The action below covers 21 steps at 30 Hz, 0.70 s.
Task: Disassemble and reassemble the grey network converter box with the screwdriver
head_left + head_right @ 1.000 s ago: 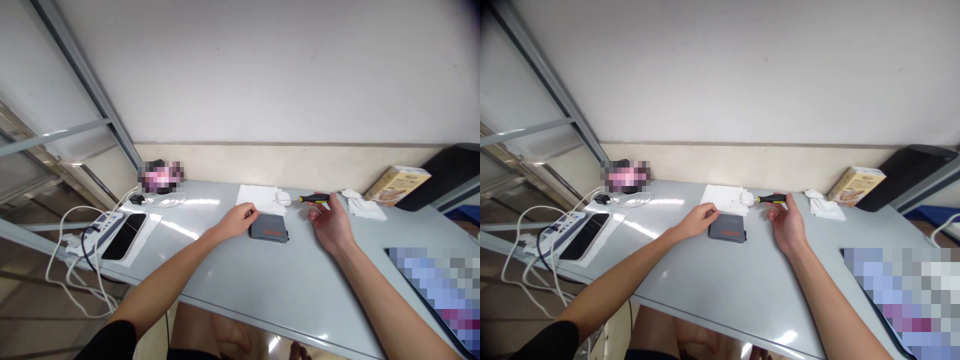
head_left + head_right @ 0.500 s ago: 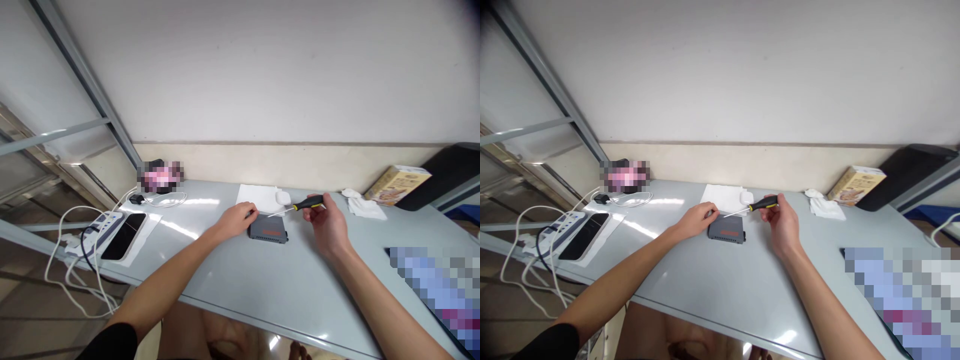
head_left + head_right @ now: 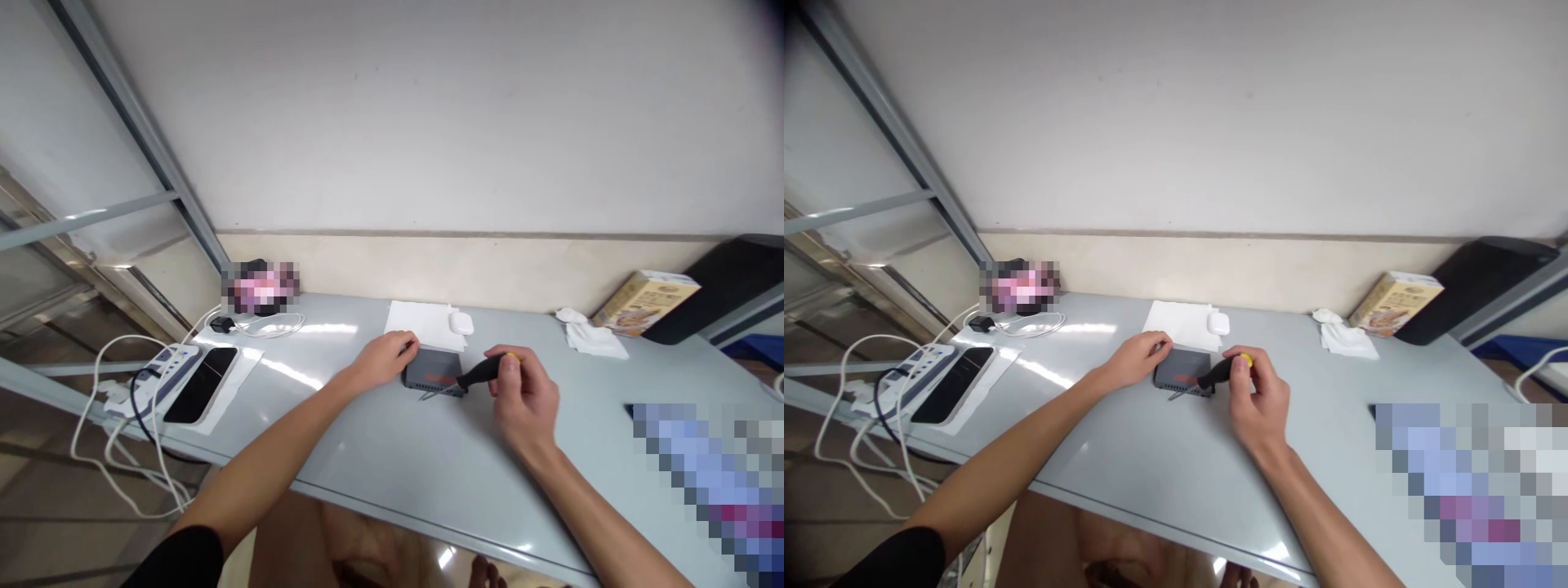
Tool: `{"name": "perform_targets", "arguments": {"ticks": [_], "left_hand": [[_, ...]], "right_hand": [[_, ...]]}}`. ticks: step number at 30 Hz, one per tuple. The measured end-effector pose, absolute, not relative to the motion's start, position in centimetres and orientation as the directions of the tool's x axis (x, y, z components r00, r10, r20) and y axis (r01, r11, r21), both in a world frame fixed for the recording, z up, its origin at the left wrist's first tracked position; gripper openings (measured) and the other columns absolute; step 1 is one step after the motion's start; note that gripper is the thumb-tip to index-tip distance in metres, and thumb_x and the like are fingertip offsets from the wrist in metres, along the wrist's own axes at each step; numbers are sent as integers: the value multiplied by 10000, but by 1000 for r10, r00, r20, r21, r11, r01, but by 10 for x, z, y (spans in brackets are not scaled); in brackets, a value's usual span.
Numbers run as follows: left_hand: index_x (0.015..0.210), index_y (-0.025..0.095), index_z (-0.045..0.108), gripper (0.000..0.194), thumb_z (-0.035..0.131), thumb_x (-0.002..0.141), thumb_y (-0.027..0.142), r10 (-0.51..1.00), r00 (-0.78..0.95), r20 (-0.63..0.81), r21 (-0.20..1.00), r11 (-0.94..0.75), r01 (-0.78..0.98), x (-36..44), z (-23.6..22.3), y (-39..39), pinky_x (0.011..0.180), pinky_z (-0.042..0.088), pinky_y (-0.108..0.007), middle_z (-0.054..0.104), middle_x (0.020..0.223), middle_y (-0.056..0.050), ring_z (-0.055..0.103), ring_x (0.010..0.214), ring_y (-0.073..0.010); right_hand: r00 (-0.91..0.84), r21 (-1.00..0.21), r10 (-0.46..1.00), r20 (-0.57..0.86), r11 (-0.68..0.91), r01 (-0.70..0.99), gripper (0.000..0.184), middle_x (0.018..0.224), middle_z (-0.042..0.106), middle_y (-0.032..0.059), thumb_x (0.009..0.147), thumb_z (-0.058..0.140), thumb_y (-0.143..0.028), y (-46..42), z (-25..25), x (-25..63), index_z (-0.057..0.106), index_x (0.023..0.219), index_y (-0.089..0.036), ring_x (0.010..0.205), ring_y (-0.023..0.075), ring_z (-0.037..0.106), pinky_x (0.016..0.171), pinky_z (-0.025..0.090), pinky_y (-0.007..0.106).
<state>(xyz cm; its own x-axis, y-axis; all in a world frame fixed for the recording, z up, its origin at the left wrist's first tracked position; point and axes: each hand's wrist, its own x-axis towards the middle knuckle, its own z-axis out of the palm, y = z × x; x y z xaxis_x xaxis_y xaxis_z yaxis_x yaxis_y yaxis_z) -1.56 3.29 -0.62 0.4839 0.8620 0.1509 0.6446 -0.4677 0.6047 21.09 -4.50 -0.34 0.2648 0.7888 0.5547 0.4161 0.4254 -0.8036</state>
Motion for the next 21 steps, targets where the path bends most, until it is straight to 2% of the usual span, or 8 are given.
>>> {"name": "perform_targets", "arguments": {"ticks": [5,8,10,16,21], "left_hand": [[993,228,643,280,410,1080,356,860,483,161,592,-476,650,-15,-9,33,767,461,-303,711,991,-28,644,919,-201],[996,229,643,267,417,1076,347,858,483,176,582,-487,652,-15,-10,34,774,466,-308,706,991,-28,641,920,-202],[996,229,641,264,417,1076,342,856,484,183,578,-492,651,-15,-11,34,777,468,-312,704,992,-29,641,920,-203],[1008,228,637,256,414,1077,333,848,490,200,559,-510,654,-14,-8,33,813,481,-322,700,1009,-37,647,950,-210],[1007,222,642,271,404,1082,326,839,498,219,535,-530,658,-13,-6,31,853,497,-336,699,1019,-50,642,984,-215]], "right_hand": [[98,-512,595,798,582,632,185,716,676,-14,1030,530,-328,-52,-1,209,671,976,-221,490,107,529,492,417,242],[-31,-362,507,861,655,664,139,704,685,-23,1033,524,-293,-53,0,207,647,1022,-231,467,108,520,495,423,243],[-87,-308,474,876,689,656,130,704,692,-27,1042,514,-294,-54,0,206,630,1051,-236,457,107,510,490,421,240],[-174,-320,510,842,733,600,151,759,730,-18,1063,487,-321,-54,2,202,612,1097,-242,444,97,497,474,424,219],[-97,-461,637,764,646,608,287,745,730,12,1039,490,-462,-56,-1,203,689,1029,-256,448,130,509,477,434,268]]}}
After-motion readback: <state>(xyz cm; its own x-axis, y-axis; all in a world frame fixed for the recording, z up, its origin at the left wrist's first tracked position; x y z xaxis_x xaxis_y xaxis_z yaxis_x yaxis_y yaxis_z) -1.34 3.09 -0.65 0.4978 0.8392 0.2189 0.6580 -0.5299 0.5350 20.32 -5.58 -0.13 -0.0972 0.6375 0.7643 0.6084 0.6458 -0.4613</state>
